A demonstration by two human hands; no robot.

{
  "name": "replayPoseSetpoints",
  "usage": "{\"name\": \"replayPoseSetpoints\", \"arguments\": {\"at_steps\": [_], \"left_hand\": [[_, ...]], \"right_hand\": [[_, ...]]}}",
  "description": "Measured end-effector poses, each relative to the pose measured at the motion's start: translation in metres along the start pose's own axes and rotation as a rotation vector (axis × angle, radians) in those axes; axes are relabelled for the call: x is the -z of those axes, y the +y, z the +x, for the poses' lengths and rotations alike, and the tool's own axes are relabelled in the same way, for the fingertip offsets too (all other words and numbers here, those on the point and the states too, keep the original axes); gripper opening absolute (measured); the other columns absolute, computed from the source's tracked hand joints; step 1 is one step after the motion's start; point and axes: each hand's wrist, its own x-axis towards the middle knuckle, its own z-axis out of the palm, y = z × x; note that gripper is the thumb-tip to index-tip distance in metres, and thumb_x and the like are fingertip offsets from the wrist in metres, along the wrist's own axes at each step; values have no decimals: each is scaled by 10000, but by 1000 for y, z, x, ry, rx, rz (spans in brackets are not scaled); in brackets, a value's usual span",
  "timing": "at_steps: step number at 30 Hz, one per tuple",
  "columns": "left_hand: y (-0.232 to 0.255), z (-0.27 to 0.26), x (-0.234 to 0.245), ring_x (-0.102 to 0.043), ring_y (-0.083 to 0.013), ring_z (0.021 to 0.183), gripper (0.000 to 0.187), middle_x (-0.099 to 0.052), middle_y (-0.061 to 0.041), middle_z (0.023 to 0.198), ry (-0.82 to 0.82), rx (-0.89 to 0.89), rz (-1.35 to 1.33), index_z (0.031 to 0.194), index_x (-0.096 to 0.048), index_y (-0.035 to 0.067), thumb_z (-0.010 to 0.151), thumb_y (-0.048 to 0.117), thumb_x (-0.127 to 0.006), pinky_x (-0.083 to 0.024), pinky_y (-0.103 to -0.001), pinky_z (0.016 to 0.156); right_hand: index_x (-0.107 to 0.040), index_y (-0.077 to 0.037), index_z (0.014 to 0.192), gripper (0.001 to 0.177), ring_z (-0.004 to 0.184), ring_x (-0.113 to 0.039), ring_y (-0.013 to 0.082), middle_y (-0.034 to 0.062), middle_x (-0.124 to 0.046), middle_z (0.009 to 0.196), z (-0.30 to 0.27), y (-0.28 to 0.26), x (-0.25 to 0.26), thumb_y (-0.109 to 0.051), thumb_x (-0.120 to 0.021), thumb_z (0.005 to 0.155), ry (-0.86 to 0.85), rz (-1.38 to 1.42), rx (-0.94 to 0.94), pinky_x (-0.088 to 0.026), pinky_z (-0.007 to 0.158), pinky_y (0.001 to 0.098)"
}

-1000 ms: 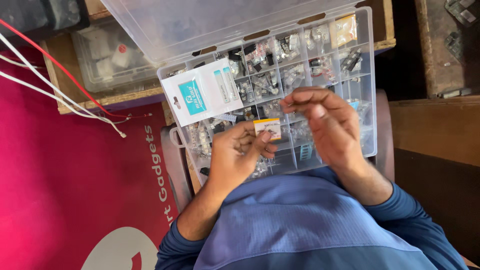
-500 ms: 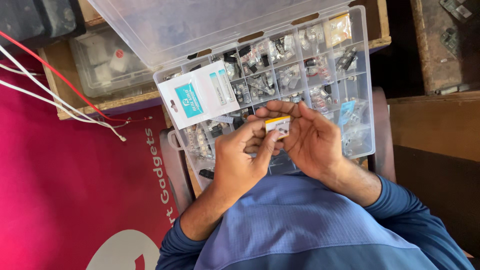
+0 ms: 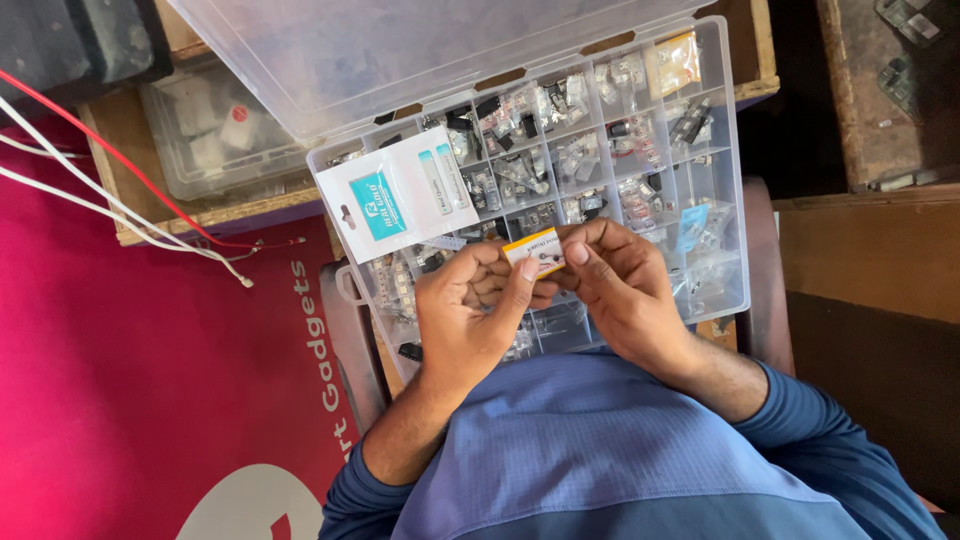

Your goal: The person is repairing a mobile phone circuit board. They use a soldering iron to work on the board, then open a drawer to retrieve a small component from a plastic organizer. After closing the drawer, they apply a substance from a syringe to the board and continue soldering.

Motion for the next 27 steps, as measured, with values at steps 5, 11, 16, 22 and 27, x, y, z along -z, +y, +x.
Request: {"name": "replayPoseSetpoints", "arguments": {"at_steps": [5, 11, 16, 22, 27], "left_hand": [[-1, 1, 4, -777, -155, 804, 169, -766, -138, 941, -7, 30, -44, 1100, -644, -96, 1015, 50, -655, -671, -287, 699], [20, 2, 4, -748, -151, 620, 420, -761, -114, 768, -75, 49, 602, 1208, -639, -75, 888, 156, -784, -576, -259, 520], [53, 4, 44, -814, -201, 781, 165, -792, -43, 882, 233, -325, 878, 1006, -711, 66, 975, 211, -782, -603, -300, 732], [57, 77, 128, -293, -300, 1592, 908, -250, -170, 1709, 339, -507, 547, 1664, -75, 5, 1149, 438, -685, -279, -421, 1333], [43, 115, 152, -390, -293, 1485, 859, -377, -189, 1642, 73, -516, 160, 1625, -146, -28, 1144, 533, -583, -280, -430, 1285]], "right_hand": [[-557, 17, 1158, 174, 1236, -648, 266, 211, -621, 1346, 4, -8, -3, -140, -485, 1133, 2, -74, 100, -522, 1098, 448], [-528, -5, 1159, 140, 1333, -628, 388, 236, -610, 1338, 8, -30, -1, -131, -469, 1162, 50, -205, 336, -521, 1183, 545], [-558, -1, 1161, 141, 1241, -671, 356, 223, -639, 1278, 3, -48, 11, -125, -494, 1183, 133, -189, 429, -555, 1107, 501], [-647, 15, 1033, 171, 764, -725, 234, 198, -715, 974, 3, -91, 54, -82, -604, 1166, 262, -288, 745, -621, 666, 390], [-619, -7, 1039, 169, 704, -652, 196, 145, -664, 920, -9, -118, 108, -80, -591, 1188, 462, -257, 803, -543, 624, 341]]}}
